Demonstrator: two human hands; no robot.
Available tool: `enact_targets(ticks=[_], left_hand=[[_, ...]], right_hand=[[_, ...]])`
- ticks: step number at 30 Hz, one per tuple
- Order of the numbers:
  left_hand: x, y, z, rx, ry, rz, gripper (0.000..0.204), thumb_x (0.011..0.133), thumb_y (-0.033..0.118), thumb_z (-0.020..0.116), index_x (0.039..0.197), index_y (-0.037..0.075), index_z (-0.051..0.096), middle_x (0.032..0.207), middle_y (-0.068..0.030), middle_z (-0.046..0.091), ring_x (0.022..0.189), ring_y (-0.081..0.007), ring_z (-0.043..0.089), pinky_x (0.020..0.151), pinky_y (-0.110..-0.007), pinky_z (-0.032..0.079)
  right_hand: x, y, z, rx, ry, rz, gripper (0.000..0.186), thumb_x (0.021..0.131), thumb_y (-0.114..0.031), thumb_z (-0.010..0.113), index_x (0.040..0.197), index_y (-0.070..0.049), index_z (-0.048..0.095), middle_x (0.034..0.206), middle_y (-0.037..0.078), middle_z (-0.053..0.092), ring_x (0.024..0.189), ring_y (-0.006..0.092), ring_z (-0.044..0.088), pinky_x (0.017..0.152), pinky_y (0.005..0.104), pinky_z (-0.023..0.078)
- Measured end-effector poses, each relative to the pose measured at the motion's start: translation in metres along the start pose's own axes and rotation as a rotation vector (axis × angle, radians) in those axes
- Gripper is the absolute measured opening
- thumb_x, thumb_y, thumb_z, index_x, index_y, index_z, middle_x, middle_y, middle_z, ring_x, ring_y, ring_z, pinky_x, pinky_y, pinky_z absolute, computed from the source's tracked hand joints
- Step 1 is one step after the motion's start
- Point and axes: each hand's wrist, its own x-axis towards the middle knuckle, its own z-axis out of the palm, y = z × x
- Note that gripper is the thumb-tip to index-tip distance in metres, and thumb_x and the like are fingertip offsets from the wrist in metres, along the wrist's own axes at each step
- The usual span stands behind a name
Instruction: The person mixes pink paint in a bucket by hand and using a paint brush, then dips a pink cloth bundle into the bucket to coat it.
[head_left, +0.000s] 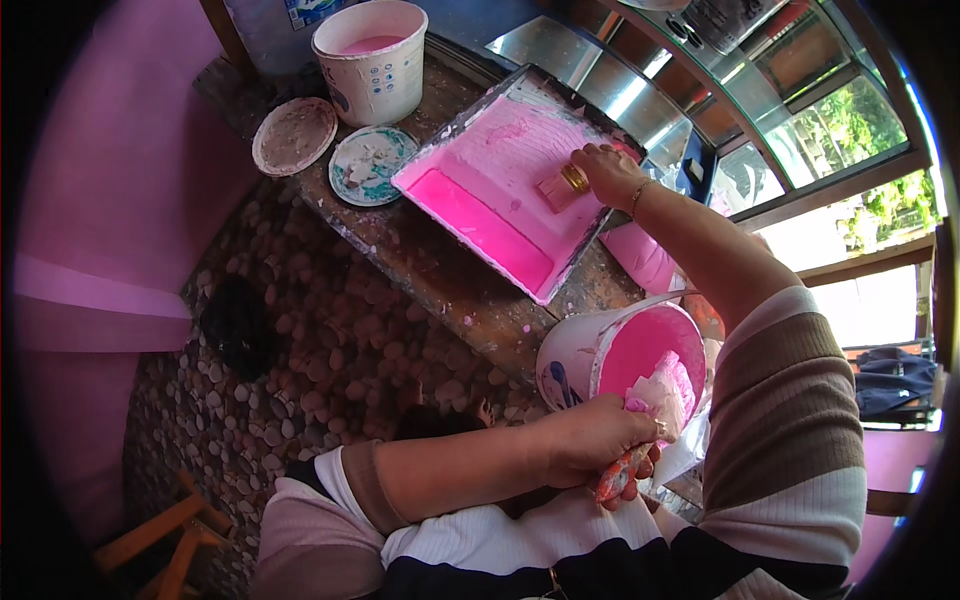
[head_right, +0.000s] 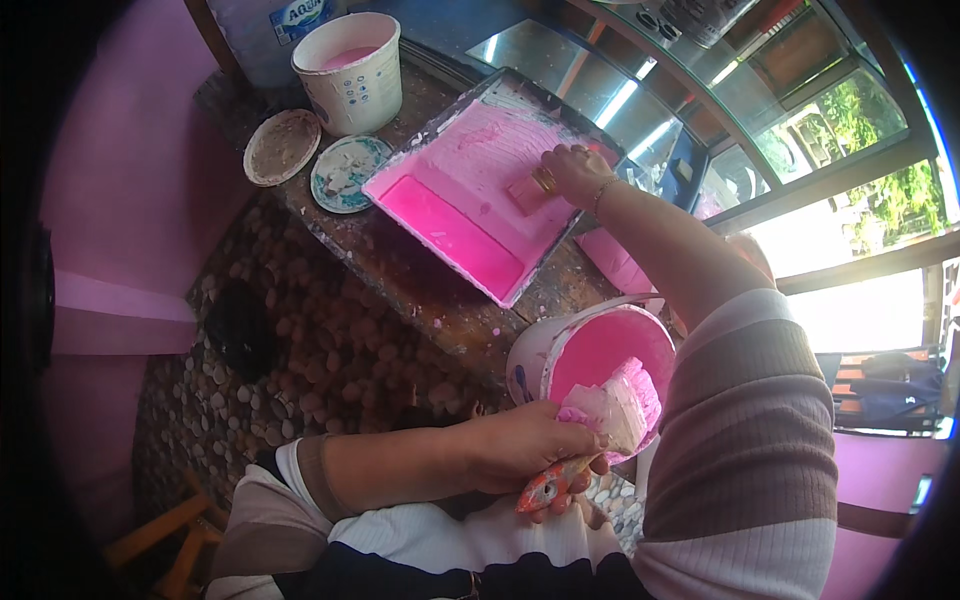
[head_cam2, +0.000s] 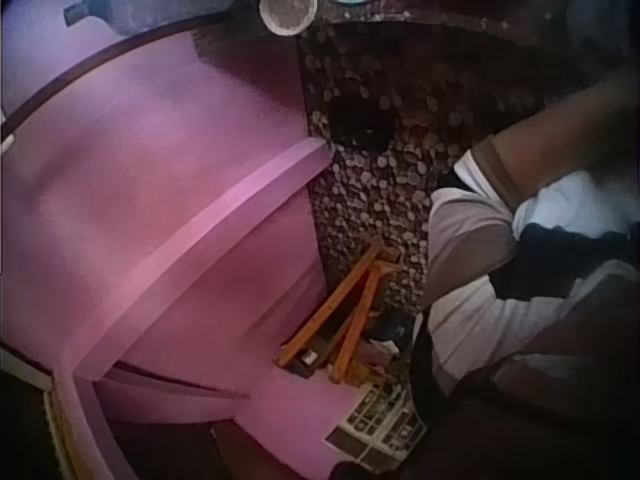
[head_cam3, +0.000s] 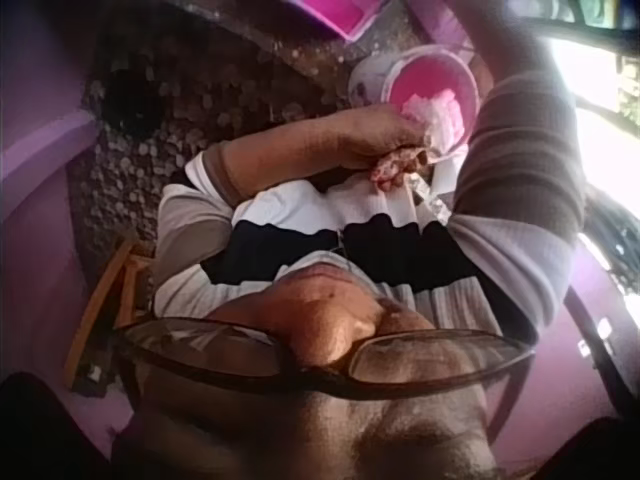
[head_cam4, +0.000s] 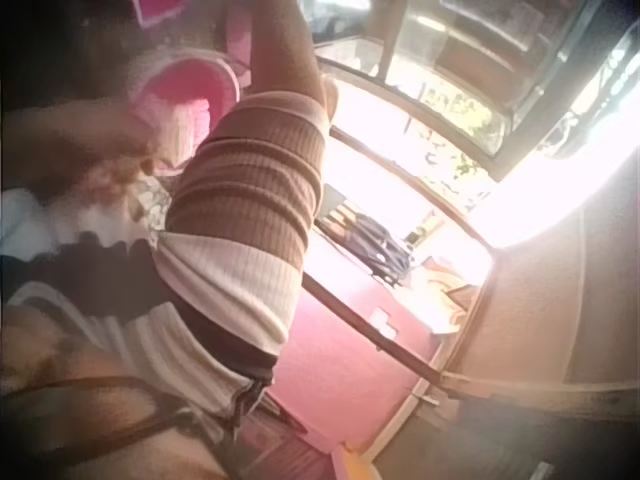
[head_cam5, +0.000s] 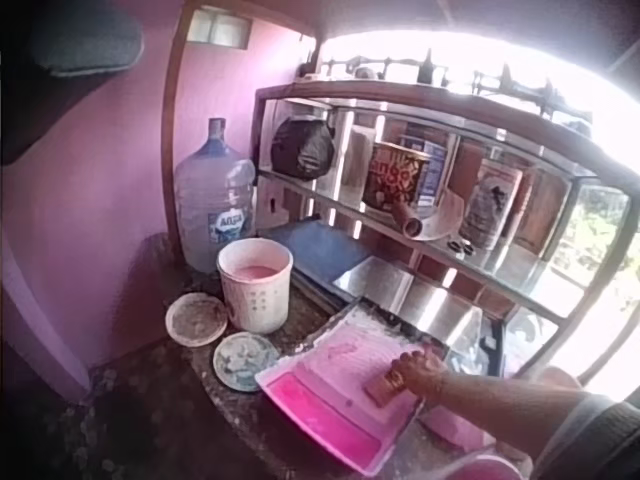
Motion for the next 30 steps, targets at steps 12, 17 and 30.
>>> enact_targets(ticks=[12,17,30], left_hand=[[0.006,0.001,0.003,0.005,0.026,-0.005,0.029,0.093,0.022,0.051,0.101,-0.005,0.051,0.067,-0.0073,0.053,0.047,-0.0155,0.056,0.035,-0.029,0.046],[-0.001,0.001,0.007,0.039,0.025,0.028,0.029,0.095,0.021,0.048,0.102,-0.007,0.051,0.067,-0.0071,0.053,0.047,-0.0149,0.056,0.035,-0.028,0.047],[0.008,-0.023,0.027,0.088,0.185,0.148,0.029,0.094,0.025,0.047,0.1,-0.003,0.05,0.07,-0.0077,0.054,0.05,-0.017,0.056,0.038,-0.031,0.048]], right_hand=[[-0.04,0.009,-0.067,0.242,0.014,0.113,0.013,0.078,-0.01,0.06,0.089,-0.003,0.057,0.085,0.018,0.063,0.084,0.0351,0.062,0.071,0.0431,0.047],[-0.142,0.002,-0.151,0.431,0.189,0.152,0.026,0.081,-0.017,0.062,0.099,0.001,0.058,0.079,0.013,0.06,0.073,0.0235,0.058,0.066,0.0355,0.045],[-0.373,-0.167,-0.188,0.359,0.098,0.714,0.033,0.081,-0.005,0.06,0.114,-0.011,0.061,0.078,0.013,0.056,0.066,0.0332,0.059,0.06,0.0438,0.046]])
